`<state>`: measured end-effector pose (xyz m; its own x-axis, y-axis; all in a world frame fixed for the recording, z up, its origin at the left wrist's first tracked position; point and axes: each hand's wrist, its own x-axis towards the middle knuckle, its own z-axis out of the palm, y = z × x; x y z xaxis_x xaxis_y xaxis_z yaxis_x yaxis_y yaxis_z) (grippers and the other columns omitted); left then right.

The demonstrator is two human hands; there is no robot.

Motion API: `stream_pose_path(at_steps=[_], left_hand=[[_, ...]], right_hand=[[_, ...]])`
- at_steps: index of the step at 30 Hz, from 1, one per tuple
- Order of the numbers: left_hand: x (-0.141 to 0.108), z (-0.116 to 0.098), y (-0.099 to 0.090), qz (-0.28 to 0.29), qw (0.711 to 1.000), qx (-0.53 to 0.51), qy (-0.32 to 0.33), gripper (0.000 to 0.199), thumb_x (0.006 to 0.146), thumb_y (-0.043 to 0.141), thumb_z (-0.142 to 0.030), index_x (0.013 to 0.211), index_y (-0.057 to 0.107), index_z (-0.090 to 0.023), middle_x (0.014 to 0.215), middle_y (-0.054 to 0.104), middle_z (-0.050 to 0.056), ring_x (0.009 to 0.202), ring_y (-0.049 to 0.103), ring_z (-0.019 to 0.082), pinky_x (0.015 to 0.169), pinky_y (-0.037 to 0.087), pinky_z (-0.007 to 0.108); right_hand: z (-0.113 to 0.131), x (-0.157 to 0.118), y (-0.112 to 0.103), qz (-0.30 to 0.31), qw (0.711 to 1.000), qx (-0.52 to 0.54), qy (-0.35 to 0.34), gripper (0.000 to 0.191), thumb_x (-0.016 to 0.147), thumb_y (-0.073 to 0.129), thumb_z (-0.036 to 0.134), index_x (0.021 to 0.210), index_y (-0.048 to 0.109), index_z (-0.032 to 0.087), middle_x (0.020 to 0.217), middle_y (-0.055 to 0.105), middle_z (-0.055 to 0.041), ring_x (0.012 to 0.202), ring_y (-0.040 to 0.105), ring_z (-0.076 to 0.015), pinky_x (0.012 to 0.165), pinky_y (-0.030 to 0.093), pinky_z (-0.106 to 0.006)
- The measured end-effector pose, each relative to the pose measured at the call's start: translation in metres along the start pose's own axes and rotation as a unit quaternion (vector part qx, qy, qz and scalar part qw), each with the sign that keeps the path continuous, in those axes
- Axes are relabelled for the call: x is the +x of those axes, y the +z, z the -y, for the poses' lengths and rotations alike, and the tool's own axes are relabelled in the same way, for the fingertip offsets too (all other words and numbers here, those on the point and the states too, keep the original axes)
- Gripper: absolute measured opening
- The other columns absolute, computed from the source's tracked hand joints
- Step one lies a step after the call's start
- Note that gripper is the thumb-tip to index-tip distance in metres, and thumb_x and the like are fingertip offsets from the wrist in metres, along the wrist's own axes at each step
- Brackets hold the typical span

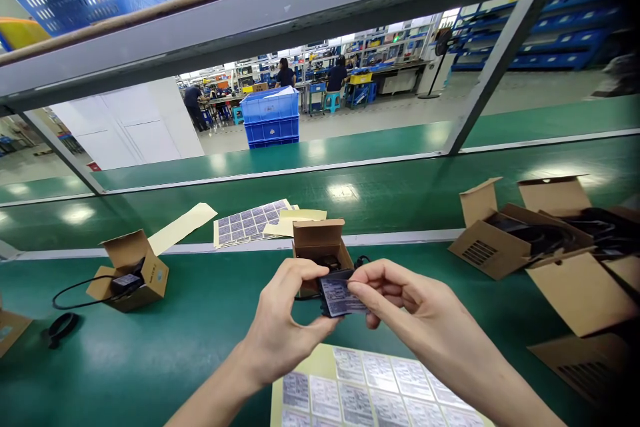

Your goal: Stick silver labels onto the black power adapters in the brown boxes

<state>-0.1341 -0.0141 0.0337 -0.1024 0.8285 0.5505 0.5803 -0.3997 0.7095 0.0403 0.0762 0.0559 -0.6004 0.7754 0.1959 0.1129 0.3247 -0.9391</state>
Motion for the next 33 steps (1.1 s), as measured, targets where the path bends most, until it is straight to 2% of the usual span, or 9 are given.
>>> stream_pose_path(at_steps=[8, 10, 12, 14, 20, 26, 29, 31, 33], left_hand=[[-0.003, 0.0, 0.008, -0.033, 0.999, 0.006, -0.001, 0.043, 0.078, 0.072, -0.01, 0.117, 0.059, -0.022, 0.111, 0.062, 0.005, 0.098, 0.063, 0.017, 0.079, 0.057, 0.026], [-0.004, 0.002, 0.01, -0.043, 0.999, 0.003, -0.003, 0.043, 0.078, 0.072, -0.01, 0.118, 0.058, -0.022, 0.111, 0.061, 0.005, 0.098, 0.063, 0.017, 0.078, 0.057, 0.026], [-0.005, 0.003, 0.012, -0.04, 0.999, 0.002, 0.001, 0.045, 0.078, 0.072, -0.009, 0.118, 0.058, -0.022, 0.111, 0.061, 0.005, 0.099, 0.063, 0.017, 0.079, 0.057, 0.026], [-0.005, 0.003, 0.013, -0.031, 0.999, 0.007, 0.016, 0.045, 0.078, 0.071, -0.008, 0.119, 0.058, -0.023, 0.112, 0.061, 0.005, 0.101, 0.062, 0.018, 0.081, 0.056, 0.027], [-0.002, 0.004, 0.017, -0.017, 0.999, -0.028, 0.008, 0.044, 0.081, 0.07, -0.01, 0.12, 0.058, -0.023, 0.113, 0.061, 0.006, 0.103, 0.062, 0.019, 0.082, 0.057, 0.028], [-0.004, 0.008, 0.018, -0.011, 0.999, -0.04, -0.02, 0.042, 0.082, 0.068, -0.009, 0.12, 0.057, -0.026, 0.115, 0.058, 0.005, 0.102, 0.062, 0.018, 0.084, 0.057, 0.029], [0.004, 0.011, 0.02, -0.006, 1.0, -0.025, -0.012, 0.041, 0.084, 0.065, -0.011, 0.121, 0.055, -0.026, 0.116, 0.057, 0.006, 0.102, 0.063, 0.019, 0.083, 0.056, 0.029], [0.016, 0.017, 0.022, 0.036, 0.999, 0.025, -0.023, 0.04, 0.085, 0.065, -0.016, 0.122, 0.051, -0.025, 0.116, 0.058, 0.007, 0.101, 0.063, 0.021, 0.083, 0.055, 0.031], [0.032, 0.029, 0.022, 0.13, 0.977, 0.161, -0.055, 0.036, 0.089, 0.061, -0.02, 0.123, 0.047, -0.021, 0.115, 0.06, 0.011, 0.099, 0.065, 0.025, 0.081, 0.054, 0.035]], right_hand=[[-0.008, -0.003, 0.01, -0.098, 0.973, -0.167, -0.127, 0.016, 0.092, 0.058, 0.031, 0.079, 0.064, 0.023, 0.07, 0.063, 0.0013, 0.058, 0.059, -0.0129, 0.052, 0.048, -0.024], [-0.013, 0.0, 0.011, -0.161, 0.941, -0.237, -0.179, 0.013, 0.09, 0.061, 0.034, 0.092, 0.066, 0.023, 0.083, 0.066, -0.0032, 0.072, 0.063, -0.0179, 0.062, 0.051, -0.03], [-0.017, 0.004, 0.011, -0.191, 0.92, -0.272, -0.206, 0.03, 0.086, 0.066, 0.042, 0.108, 0.066, 0.021, 0.098, 0.067, -0.0087, 0.091, 0.062, -0.0253, 0.076, 0.052, -0.038], [-0.019, 0.008, 0.011, -0.151, 0.936, -0.259, -0.188, 0.033, 0.088, 0.065, 0.048, 0.11, 0.067, 0.023, 0.099, 0.068, -0.0092, 0.098, 0.06, -0.0279, 0.08, 0.051, -0.041], [-0.029, 0.008, 0.016, -0.012, 0.997, -0.023, -0.073, 0.039, 0.105, 0.036, 0.044, 0.1, 0.069, 0.026, 0.092, 0.067, -0.0029, 0.083, 0.064, -0.0167, 0.072, 0.051, -0.028], [-0.031, -0.003, 0.017, 0.006, 0.999, -0.038, -0.039, 0.031, 0.101, 0.043, 0.044, 0.124, 0.052, 0.026, 0.12, 0.063, -0.0064, 0.107, 0.064, -0.0201, 0.091, 0.052, -0.034], [-0.035, -0.002, 0.012, 0.031, 0.996, -0.081, -0.036, 0.042, 0.094, 0.057, 0.042, 0.132, 0.046, 0.028, 0.131, 0.058, -0.0073, 0.119, 0.059, -0.0226, 0.099, 0.05, -0.039], [-0.046, 0.001, 0.003, 0.017, 0.992, -0.111, -0.055, 0.063, 0.087, 0.067, 0.042, 0.142, 0.039, 0.028, 0.142, 0.051, -0.0094, 0.131, 0.051, -0.0259, 0.107, 0.046, -0.045], [-0.061, 0.001, -0.009, -0.06, 0.986, -0.139, -0.064, 0.075, 0.085, 0.067, 0.044, 0.148, 0.032, 0.025, 0.149, 0.044, -0.0133, 0.137, 0.044, -0.029, 0.111, 0.041, -0.051]])
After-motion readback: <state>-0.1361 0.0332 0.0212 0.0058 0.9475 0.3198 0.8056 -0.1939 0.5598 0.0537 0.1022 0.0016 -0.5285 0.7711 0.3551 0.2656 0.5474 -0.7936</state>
